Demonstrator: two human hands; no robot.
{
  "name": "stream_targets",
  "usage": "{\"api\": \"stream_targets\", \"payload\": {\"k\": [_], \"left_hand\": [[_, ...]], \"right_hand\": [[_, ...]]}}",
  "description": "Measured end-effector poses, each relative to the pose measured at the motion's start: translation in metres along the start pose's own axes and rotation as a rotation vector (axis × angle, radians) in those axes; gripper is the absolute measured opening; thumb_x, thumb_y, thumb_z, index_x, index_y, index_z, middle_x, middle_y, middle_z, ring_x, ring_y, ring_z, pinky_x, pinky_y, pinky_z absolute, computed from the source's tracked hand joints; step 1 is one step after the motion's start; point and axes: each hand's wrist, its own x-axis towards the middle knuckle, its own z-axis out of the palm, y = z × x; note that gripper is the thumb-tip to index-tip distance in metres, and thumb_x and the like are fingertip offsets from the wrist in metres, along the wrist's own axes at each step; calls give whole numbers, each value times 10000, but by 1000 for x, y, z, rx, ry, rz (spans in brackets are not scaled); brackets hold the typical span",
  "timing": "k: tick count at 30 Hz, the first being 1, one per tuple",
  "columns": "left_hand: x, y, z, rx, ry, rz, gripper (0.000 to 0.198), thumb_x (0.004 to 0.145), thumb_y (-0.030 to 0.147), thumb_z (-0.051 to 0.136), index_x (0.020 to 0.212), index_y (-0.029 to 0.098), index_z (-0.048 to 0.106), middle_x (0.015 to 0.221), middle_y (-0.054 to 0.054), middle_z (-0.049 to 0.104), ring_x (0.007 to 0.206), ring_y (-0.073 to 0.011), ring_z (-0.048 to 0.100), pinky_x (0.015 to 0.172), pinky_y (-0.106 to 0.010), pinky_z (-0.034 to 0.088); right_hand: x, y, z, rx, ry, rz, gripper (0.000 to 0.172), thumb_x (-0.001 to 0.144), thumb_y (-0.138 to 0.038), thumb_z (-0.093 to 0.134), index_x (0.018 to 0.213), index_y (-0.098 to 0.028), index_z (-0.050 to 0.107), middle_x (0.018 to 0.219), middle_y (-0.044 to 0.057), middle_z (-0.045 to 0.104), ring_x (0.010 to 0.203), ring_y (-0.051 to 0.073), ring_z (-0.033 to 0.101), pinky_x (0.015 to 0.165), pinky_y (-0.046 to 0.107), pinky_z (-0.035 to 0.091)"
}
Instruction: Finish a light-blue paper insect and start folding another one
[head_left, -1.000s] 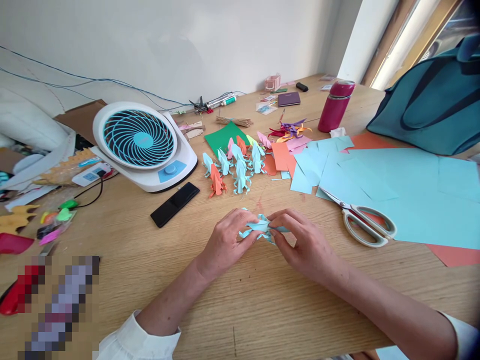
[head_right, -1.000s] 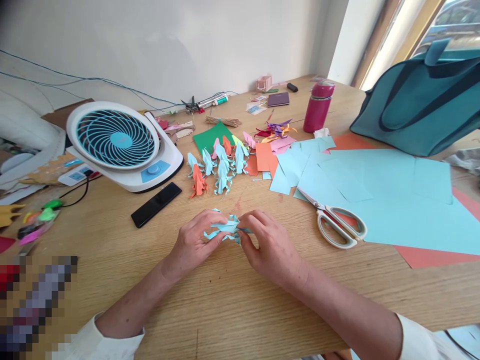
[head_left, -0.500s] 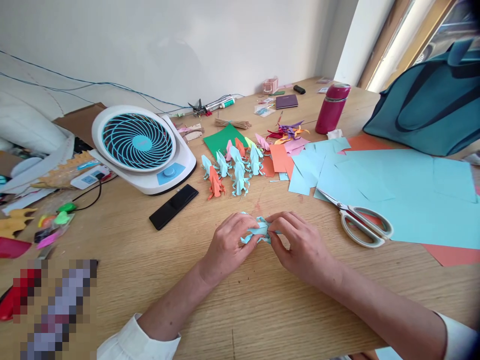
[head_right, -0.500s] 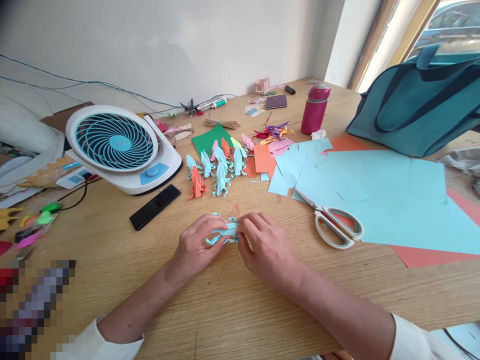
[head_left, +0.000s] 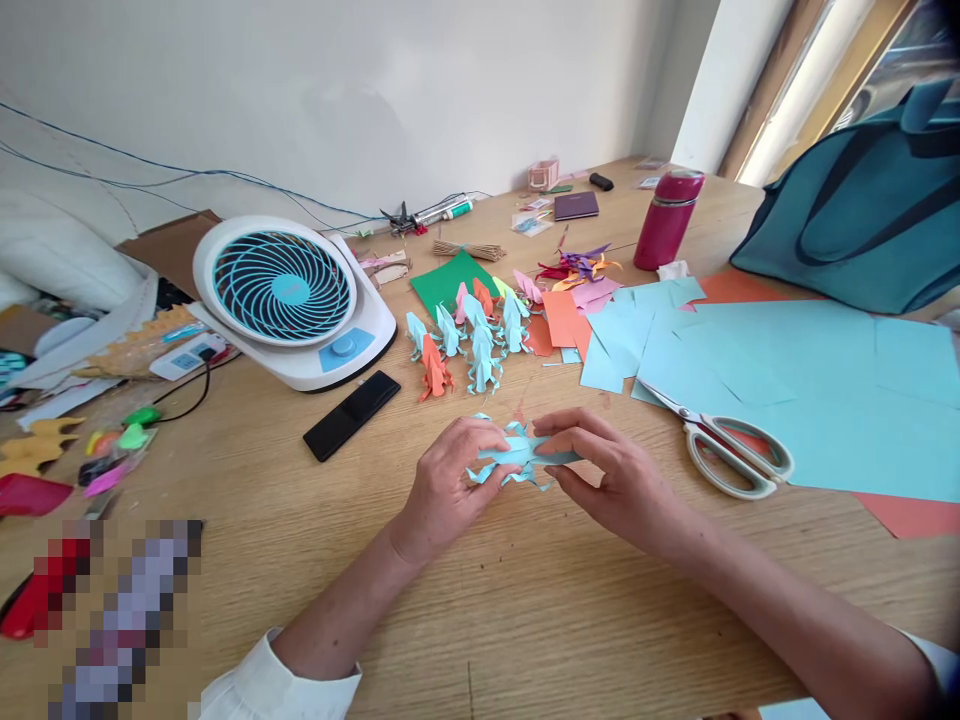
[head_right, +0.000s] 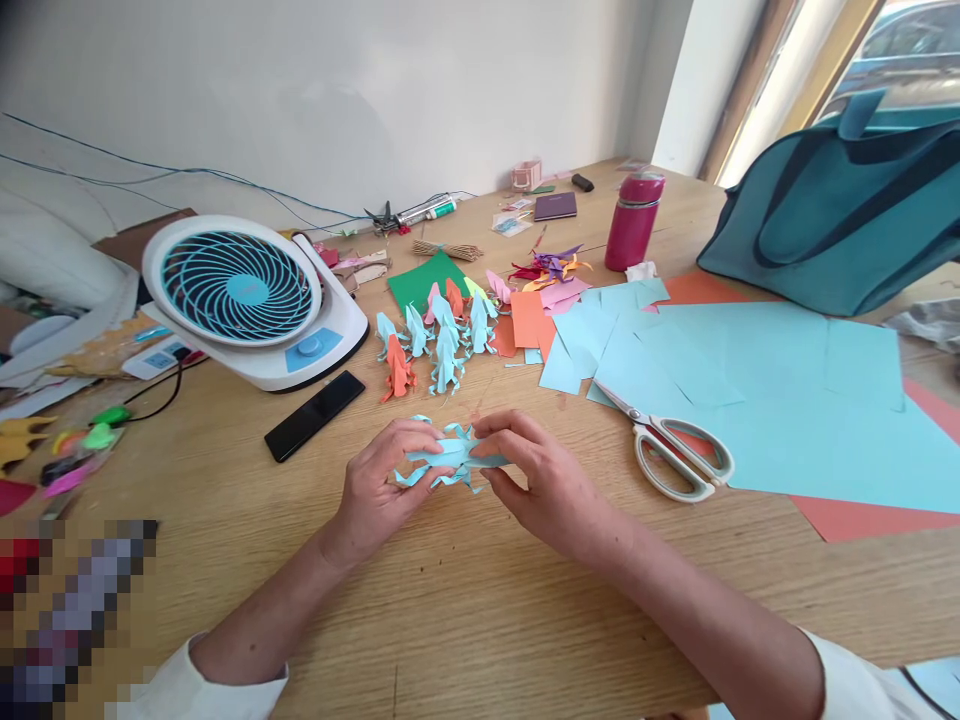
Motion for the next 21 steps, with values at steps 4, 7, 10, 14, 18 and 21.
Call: {"api": "stream_targets", "payload": {"k": [4, 7, 10, 14, 18, 21], "left_hand": [[-1, 3, 0, -21, -10, -8, 255, 805, 112, 721, 1006, 201, 593, 971, -39, 669, 968, -176, 638, 927, -348, 501], [-1, 3, 0, -21, 1, -6, 244, 809, 102, 714, 1000, 196, 597, 994, -47, 664, 985, -171, 635, 910, -326, 506], [-1, 2, -1, -29, 15, -10, 234, 808, 97, 714, 991, 191, 603, 1007, -52, 658, 993, -167, 634, 923, -324, 501], [-2, 0, -1, -45, 1, 4, 239, 795, 105, 733, 982, 189, 612, 1024, -56, 656, 986, -162, 636, 944, -330, 492], [-3, 3, 0, -78, 16, -38, 229, 789, 109, 742, 962, 195, 618, 1021, -52, 662, 985, -162, 635, 937, -329, 490], [-2, 5, 1, -101, 31, -106, 182, 797, 122, 736, 916, 201, 624, 1021, -47, 662, 975, -163, 636, 898, -315, 501]], "right_hand": [[-1, -1, 1, 19, -13, -20, 165, 895, -96, 572, 996, -223, 603, 1188, 84, 593, 1108, 181, 603, 910, 314, 514], [0, -4, -3, 29, -8, 52, 202, 886, -192, 631, 1083, -222, 603, 1259, 101, 569, 1171, 221, 565, 966, 361, 479], [1, -6, -8, 52, -11, 174, 221, 890, -256, 633, 1105, -222, 596, 1122, 76, 640, 1029, 216, 613, 898, 365, 486], [0, -2, -7, 271, -43, 382, 143, 896, -310, 621, 1011, -226, 610, 918, 20, 661, 809, 172, 616, 729, 302, 483], [-1, 6, 0, 434, -17, 489, 182, 857, -364, 670, 972, -228, 634, 921, 19, 654, 845, 179, 597, 700, 284, 460], [-1, 8, 3, 498, 10, 506, 204, 840, -379, 692, 964, -226, 639, 924, 19, 652, 838, 172, 591, 679, 275, 452]]}}
